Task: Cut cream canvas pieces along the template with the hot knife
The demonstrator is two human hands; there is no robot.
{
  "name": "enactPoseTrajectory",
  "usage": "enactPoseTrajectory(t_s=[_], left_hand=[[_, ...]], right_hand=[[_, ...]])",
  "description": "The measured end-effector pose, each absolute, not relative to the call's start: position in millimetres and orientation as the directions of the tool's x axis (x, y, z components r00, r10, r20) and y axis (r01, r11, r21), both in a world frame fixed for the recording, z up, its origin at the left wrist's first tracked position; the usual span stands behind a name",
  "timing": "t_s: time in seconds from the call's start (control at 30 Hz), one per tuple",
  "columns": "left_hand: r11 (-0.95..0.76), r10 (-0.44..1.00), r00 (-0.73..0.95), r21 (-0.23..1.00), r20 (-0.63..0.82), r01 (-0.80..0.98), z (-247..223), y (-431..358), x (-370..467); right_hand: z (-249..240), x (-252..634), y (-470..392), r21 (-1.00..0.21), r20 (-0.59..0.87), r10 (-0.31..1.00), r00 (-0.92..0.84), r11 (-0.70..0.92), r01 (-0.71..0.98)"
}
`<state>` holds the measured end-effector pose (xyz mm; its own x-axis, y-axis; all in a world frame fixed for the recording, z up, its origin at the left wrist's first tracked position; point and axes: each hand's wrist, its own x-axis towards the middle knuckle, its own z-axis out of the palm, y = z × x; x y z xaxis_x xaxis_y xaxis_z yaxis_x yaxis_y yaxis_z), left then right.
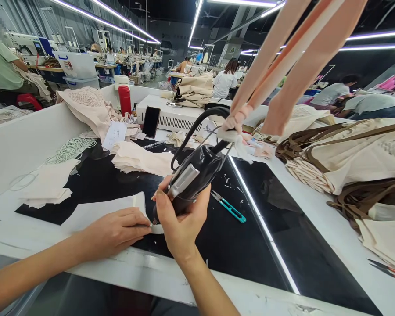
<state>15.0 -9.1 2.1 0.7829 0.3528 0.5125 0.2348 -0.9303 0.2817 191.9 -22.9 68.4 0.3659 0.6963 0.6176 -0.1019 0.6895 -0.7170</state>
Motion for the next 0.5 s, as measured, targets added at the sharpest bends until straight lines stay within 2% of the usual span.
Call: enactPoseTrajectory(t_s=[0.5], left_hand=[[-0.928,0.349,0.794,0.299,0.497,0.221,-1.2,-7.7,11.2]], right_hand=[[72.2,197.0,-27.2,-0.717,0.608,0.686,0.401,0.691,-0.095]])
